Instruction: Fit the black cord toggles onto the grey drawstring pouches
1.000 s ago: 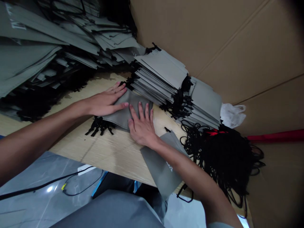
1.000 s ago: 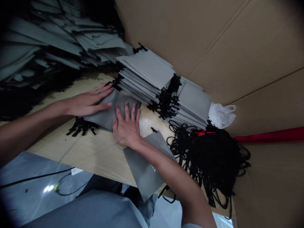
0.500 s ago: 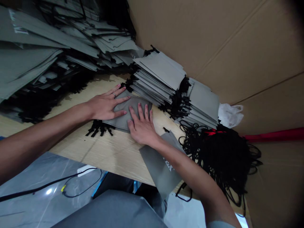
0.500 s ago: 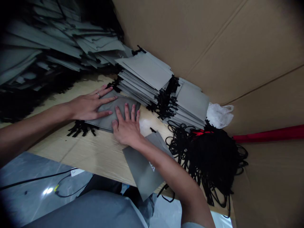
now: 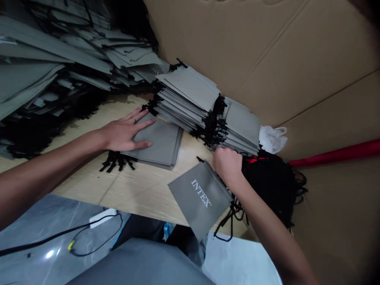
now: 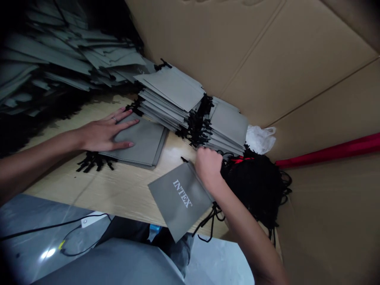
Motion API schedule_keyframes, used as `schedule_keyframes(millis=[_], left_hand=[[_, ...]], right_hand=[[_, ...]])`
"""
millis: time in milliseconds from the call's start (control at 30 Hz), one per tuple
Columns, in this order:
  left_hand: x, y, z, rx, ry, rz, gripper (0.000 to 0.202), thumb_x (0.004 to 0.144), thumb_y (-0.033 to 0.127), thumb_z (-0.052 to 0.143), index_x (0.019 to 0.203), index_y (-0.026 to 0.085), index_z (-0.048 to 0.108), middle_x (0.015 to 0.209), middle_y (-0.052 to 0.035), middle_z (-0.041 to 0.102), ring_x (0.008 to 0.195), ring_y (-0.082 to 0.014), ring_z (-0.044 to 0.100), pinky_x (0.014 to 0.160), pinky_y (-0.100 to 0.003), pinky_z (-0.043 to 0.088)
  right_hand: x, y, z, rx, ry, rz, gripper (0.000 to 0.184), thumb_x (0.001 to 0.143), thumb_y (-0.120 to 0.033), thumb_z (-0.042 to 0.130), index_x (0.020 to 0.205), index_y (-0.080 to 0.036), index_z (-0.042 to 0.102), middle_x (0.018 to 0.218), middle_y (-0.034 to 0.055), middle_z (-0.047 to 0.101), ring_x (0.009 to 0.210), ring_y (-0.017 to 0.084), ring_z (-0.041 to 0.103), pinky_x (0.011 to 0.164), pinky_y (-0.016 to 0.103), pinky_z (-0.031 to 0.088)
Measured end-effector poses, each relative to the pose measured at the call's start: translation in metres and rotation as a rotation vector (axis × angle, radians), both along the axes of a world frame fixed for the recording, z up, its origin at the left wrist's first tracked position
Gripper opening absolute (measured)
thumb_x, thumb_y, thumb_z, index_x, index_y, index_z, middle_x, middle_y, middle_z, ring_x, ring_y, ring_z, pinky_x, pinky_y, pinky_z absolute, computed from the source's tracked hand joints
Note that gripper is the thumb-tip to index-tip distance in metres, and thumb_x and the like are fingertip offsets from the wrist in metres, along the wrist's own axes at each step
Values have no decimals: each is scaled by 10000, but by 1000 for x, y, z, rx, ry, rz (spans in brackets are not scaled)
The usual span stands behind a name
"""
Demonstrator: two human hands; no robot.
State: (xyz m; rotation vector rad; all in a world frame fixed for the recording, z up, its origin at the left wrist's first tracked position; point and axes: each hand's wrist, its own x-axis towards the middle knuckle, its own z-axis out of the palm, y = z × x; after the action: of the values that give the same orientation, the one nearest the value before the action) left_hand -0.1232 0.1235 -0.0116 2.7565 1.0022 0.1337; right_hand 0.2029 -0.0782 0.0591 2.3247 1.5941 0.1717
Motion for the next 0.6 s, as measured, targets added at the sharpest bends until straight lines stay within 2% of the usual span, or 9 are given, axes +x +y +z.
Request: schedule_keyframes(millis=[133,267,400,500,600], left_hand=[[2,-3,5,-20,-16,-24,946,1013,732,469,1754,162,319,1864,-162,-2,1740,-381,-27,1416,-562,143],[1,-7,11,-74,-108,-3,1006,963,842,409,1727,191,338,1870,-91,-2,1740,-344,-14,1406,-595,166],[-1,-8,15,-121,-181,-21,948,978,790,416,1704,185,348,1867,-107,2,1738,-314,14,1382,-619,209],[-2,-7,17,-111,-211,-33,890,1005,741,424,1690,173,387,1867,-121,35,1738,-283,44,1373,-590,236],[-4,-6,18,-85,-239,-39,857,1036,732,390,1682,169,410,1864,-117,77,1732,-252,85,1362,-572,257]], right_hand=[[29,-8,-11,18,-59,-165,306,1080,-291,586,1149,-78,795,1138,267,784,1097,386,788,922,433,595],[44,-9,-16,39,-67,-246,421,1084,-410,601,1160,-45,795,1145,313,768,1107,392,783,942,431,587],[53,-12,-14,64,-79,-275,400,1094,-384,565,1179,-65,790,1139,293,773,1098,410,788,934,461,598],[58,-18,-9,91,-79,-276,369,1099,-345,525,1187,-101,788,1113,259,783,1074,427,792,905,491,609],[63,-27,1,139,-42,-282,328,1078,-328,563,1198,-142,805,1082,244,785,1050,437,791,873,501,605]])
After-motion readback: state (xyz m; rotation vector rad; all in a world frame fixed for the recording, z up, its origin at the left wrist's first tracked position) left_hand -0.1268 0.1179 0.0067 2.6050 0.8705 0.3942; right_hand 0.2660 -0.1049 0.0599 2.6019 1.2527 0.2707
